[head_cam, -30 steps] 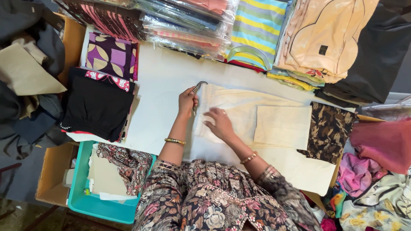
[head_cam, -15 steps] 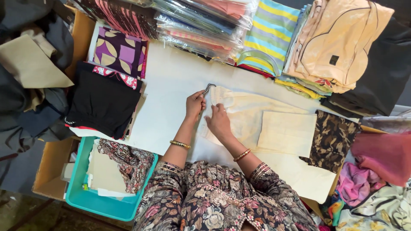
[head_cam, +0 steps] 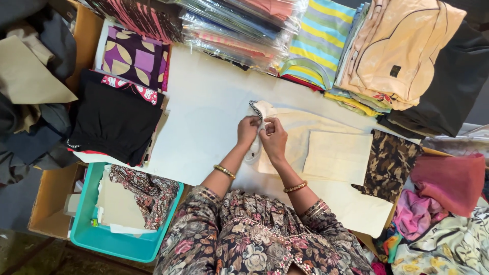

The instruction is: The recorder folds various pieces of clothing including a pair of white trousers, a pink top, and a yellow piece of fabric on a table.

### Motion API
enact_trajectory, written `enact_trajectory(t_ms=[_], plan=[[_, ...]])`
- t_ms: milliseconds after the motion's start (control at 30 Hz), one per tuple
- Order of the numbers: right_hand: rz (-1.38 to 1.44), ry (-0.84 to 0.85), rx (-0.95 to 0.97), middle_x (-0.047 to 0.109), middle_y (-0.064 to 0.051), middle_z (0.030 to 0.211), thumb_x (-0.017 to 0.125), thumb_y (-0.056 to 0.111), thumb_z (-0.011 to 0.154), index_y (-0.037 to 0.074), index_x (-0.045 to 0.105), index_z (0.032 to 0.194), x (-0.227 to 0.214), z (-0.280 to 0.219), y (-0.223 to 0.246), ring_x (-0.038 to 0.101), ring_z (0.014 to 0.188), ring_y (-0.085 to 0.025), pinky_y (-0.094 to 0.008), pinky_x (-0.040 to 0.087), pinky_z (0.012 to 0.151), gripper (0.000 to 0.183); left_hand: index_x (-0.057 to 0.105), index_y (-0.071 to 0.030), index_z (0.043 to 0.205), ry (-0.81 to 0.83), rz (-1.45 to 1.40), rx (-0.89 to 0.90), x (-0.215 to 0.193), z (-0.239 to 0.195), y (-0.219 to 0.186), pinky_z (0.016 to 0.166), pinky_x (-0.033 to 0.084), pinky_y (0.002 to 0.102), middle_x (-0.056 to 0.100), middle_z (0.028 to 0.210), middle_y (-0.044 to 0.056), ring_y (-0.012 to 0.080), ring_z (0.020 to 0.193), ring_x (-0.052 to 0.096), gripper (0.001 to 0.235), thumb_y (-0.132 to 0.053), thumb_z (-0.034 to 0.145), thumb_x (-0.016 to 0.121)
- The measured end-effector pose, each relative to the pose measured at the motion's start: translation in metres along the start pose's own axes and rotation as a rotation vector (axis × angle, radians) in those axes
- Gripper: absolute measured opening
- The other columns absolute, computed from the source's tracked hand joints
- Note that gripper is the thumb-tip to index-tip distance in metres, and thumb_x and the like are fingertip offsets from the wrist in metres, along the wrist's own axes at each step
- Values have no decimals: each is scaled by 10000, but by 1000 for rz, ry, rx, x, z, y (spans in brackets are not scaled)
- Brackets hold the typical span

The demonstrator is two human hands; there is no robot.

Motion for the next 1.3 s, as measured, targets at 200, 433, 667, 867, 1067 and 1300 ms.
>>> enact_trajectory(t_ms=[200, 433, 667, 867, 1067, 1300], plan=[[36, -20, -14, 647, -9, 762, 689, -40, 822, 37, 669, 1084, -2, -1, -3, 600, 658, -68, -233, 541, 628, 274, 766, -82, 847, -64, 567, 263, 4, -3, -68, 688, 549, 443, 735, 884, 191, 368, 794, 706, 94, -132, 778, 727], [14, -15, -61, 624, -4, 802, 683, -50, 806, 39, 682, 1092, 10, 1, -14, 598, 683, -68, -232, 549, 633, 299, 774, -81, 856, -22, 637, 166, 5, 42, -4, 723, 571, 446, 725, 829, 201, 387, 803, 713, 131, -99, 842, 645], [39, 61, -6, 611, 3, 806, 690, -39, 807, 62, 678, 1130, 19, 3, -29, 586, 697, -69, -237, 540, 641, 339, 741, 5, 1090, 441, 290, 160, -7, 30, -22, 697, 558, 357, 768, 900, 139, 199, 778, 722, 270, -13, 870, 586], [40, 88, 14, 614, 4, 809, 680, -35, 817, 60, 674, 1141, 26, 1, -28, 589, 710, -71, -240, 543, 656, 337, 717, 19, 1070, 83, -160, -152, -24, 34, -25, 630, 566, 272, 747, 828, 85, 131, 679, 687, 231, -113, 984, 548], [-16, 113, -22, 607, -10, 836, 674, -41, 825, 50, 674, 1158, 34, 1, -22, 597, 722, -78, -248, 564, 654, 345, 709, 48, 1030, 131, -414, -169, 4, 60, 21, 606, 498, 273, 677, 821, 29, 108, 690, 614, 245, -191, 1022, 656], [-105, 318, -363, 672, -149, 1192, 760, 35, 808, 29, 602, 1295, 60, -21, 6, 605, 1050, -305, -377, 556, 859, 512, 590, -38, 1122, -173, 405, 70, -64, 4, -84, 716, 535, 401, 696, 776, 83, 272, 731, 698, 381, -190, 833, 786]])
Point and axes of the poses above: each hand's wrist, its own z-axis towards the middle knuckle, its own x-axis out of the palm, y = z × x, the point moved 9 cm from there along z, towards the middle knuckle
